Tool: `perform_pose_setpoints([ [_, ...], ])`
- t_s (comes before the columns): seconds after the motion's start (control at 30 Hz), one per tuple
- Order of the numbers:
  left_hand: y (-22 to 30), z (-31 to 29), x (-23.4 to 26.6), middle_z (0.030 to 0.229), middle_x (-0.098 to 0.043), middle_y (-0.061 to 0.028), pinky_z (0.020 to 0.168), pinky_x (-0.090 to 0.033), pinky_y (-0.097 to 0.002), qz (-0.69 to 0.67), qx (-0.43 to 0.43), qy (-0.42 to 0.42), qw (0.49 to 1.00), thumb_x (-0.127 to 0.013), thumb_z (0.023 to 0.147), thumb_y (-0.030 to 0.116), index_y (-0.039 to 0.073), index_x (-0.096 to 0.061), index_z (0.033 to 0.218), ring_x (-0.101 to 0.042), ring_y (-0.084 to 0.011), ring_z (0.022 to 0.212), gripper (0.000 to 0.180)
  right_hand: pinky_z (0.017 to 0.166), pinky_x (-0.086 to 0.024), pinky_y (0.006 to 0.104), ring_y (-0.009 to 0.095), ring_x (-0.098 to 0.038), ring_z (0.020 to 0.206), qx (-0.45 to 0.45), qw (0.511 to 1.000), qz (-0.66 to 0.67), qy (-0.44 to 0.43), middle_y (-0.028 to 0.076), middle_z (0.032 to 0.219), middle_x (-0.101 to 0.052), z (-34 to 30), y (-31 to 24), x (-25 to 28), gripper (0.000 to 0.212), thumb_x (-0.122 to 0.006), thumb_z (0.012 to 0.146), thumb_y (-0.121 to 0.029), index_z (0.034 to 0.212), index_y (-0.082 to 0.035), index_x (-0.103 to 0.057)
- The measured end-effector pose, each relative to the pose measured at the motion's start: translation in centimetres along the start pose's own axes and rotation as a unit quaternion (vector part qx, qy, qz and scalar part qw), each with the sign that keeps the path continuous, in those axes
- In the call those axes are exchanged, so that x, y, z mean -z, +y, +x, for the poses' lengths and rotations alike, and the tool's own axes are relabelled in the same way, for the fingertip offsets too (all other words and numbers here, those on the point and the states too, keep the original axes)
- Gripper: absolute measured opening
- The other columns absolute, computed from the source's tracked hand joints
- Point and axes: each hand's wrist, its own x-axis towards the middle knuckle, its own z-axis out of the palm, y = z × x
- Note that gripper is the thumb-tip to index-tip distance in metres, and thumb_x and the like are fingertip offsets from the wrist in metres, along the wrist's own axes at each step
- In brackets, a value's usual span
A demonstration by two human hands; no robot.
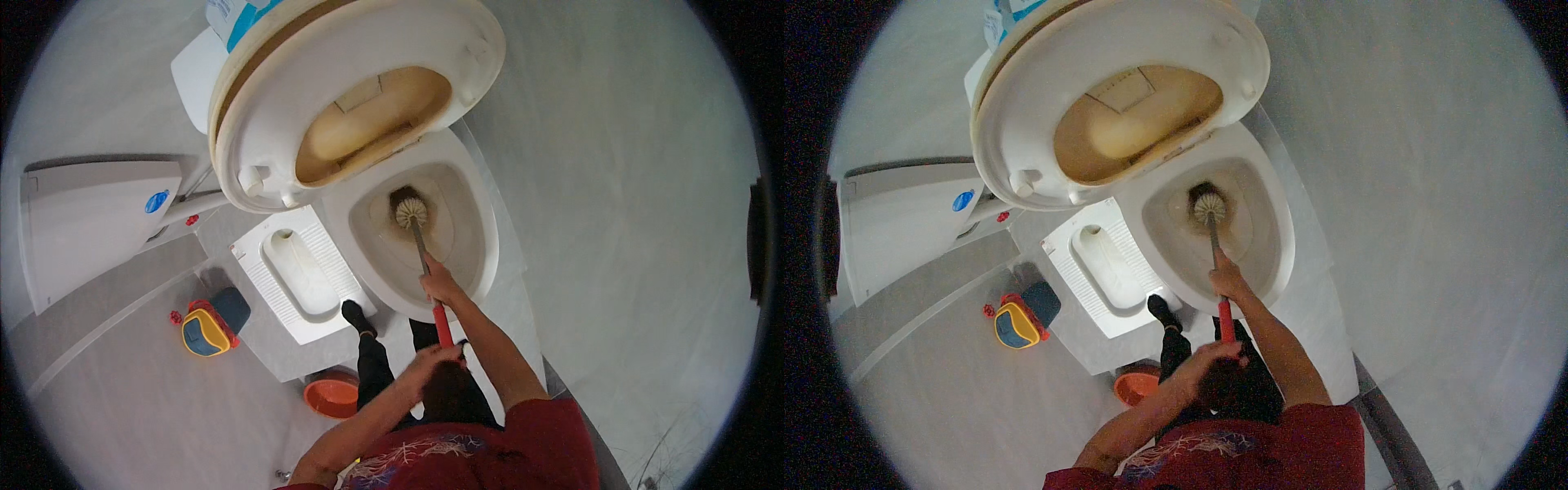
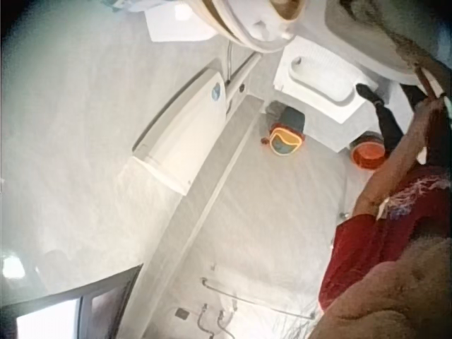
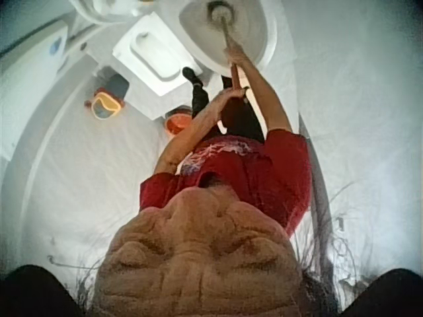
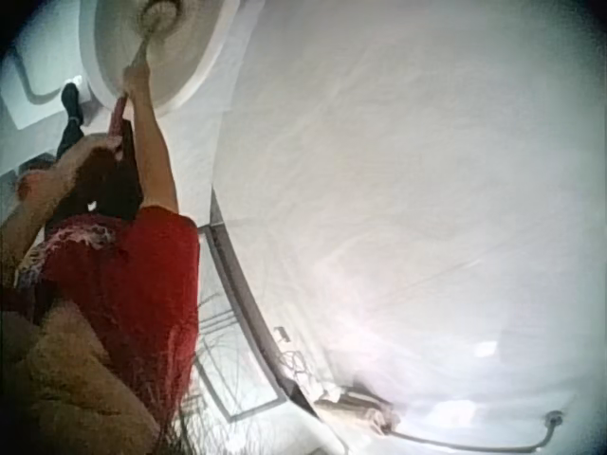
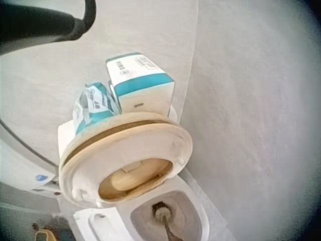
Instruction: The person cleans a bathroom by wiping the wall and toilet seat with a cloth, pouring water from a basin into the toilet bowl, scrubbing the bowl with a brush, and wiping the floor. The person refills the basin with water from a tap and continues wiping the floor and the squat toilet area.
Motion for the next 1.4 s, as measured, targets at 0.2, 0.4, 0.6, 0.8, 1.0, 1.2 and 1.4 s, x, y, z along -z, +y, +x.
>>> perform_pose_setpoints([
  [0.2, 2.0, 0.1, 1.0, 0.074, -0.055, -0.0027, 0.049, -0.044, -0.0257, -0.017, -0.041, -0.060, 0.997, -0.056, 0.083, 0.029, 0.007, -0.052, 0.087, -0.052, -0.0139, 0.058, 0.024, 0.039, -0.041, 0.0334, 0.019, -0.049, 0.049, -0.017, 0.997, 0.078, -0.004, 0.013, 0.071, -0.052, 1.2, -2.0, 0.1, 0.067, -0.044, 0.069, -0.004, 0.133, -0.008, -0.026],
  [0.4, 1.7, 1.9, 1.1, 0.077, -0.057, -0.0061, 0.053, -0.046, -0.0221, -0.024, 0.032, -0.044, 0.998, -0.060, 0.080, 0.028, 0.003, -0.052, 0.089, -0.054, -0.0140, 0.062, 0.027, 0.039, -0.041, 0.0311, 0.018, -0.050, 0.049, -0.018, 0.999, 0.024, -0.015, 0.012, 0.071, -0.052, 1.6, -0.7, 1.1, 0.063, -0.044, 0.070, -0.005, 0.131, -0.003, -0.026],
  [0.6, -1.2, 0.0, 0.0, 0.079, -0.055, -0.0058, 0.057, -0.045, -0.0220, -0.071, -0.036, -0.060, 0.995, -0.059, 0.081, 0.026, 0.002, -0.051, 0.090, -0.053, -0.0127, 0.067, 0.026, 0.044, -0.045, 0.0336, 0.022, -0.053, 0.052, -0.042, 0.997, 0.065, -0.020, 0.017, 0.082, -0.052, -2.4, -2.8, 0.6, 0.062, -0.046, 0.069, -0.002, 0.129, -0.003, -0.029],
  [0.8, 4.7, 1.5, 0.4, 0.072, -0.056, -0.0060, 0.063, -0.044, -0.0278, -0.011, 0.038, -0.027, 0.999, -0.062, 0.077, 0.025, 0.004, -0.054, 0.086, -0.053, -0.0165, 0.066, 0.024, 0.040, -0.041, 0.0301, 0.016, -0.048, 0.047, -0.005, 0.996, 0.085, -0.018, 0.009, 0.066, -0.051, 2.5, -1.7, 1.3, 0.067, -0.046, 0.069, -0.003, 0.133, -0.003, -0.025],
  [1.0, 0.4, -0.7, -0.3, 0.082, -0.056, -0.0064, 0.061, -0.048, -0.0323, 0.061, -0.029, -0.017, 0.998, -0.058, 0.081, 0.030, 0.001, -0.053, 0.094, -0.054, -0.0165, 0.073, 0.032, 0.038, -0.039, 0.0309, 0.017, -0.047, 0.044, -0.073, 0.993, 0.089, -0.006, 0.008, 0.059, -0.048, -3.1, -2.5, 0.5, 0.056, -0.046, 0.067, -0.001, 0.122, 0.001, -0.035],
  [1.2, 1.0, 1.8, 2.9, 0.078, -0.057, -0.0068, 0.063, -0.047, -0.0256, -0.126, 0.001, -0.177, 0.976, -0.061, 0.078, 0.030, 0.004, -0.052, 0.096, -0.055, -0.0161, 0.071, 0.032, 0.039, -0.041, 0.0321, 0.018, -0.048, 0.043, -0.004, 0.995, 0.103, -0.015, 0.011, 0.064, -0.051, 2.5, -0.5, 0.4, 0.069, -0.046, 0.069, -0.003, 0.134, -0.004, -0.023],
  [1.4, -0.9, 2.2, 3.3, 0.083, -0.057, -0.0029, 0.072, -0.046, -0.0249, 0.085, -0.002, -0.098, 0.992, -0.066, 0.072, 0.026, 0.004, -0.044, 0.107, -0.055, -0.0141, 0.077, 0.046, 0.044, -0.048, 0.0373, 0.029, -0.060, 0.058, -0.015, 1.000, -0.007, -0.001, 0.021, 0.100, -0.054, 1.0, 1.5, -0.2, 0.068, -0.045, 0.071, -0.003, 0.134, -0.013, -0.021],
])
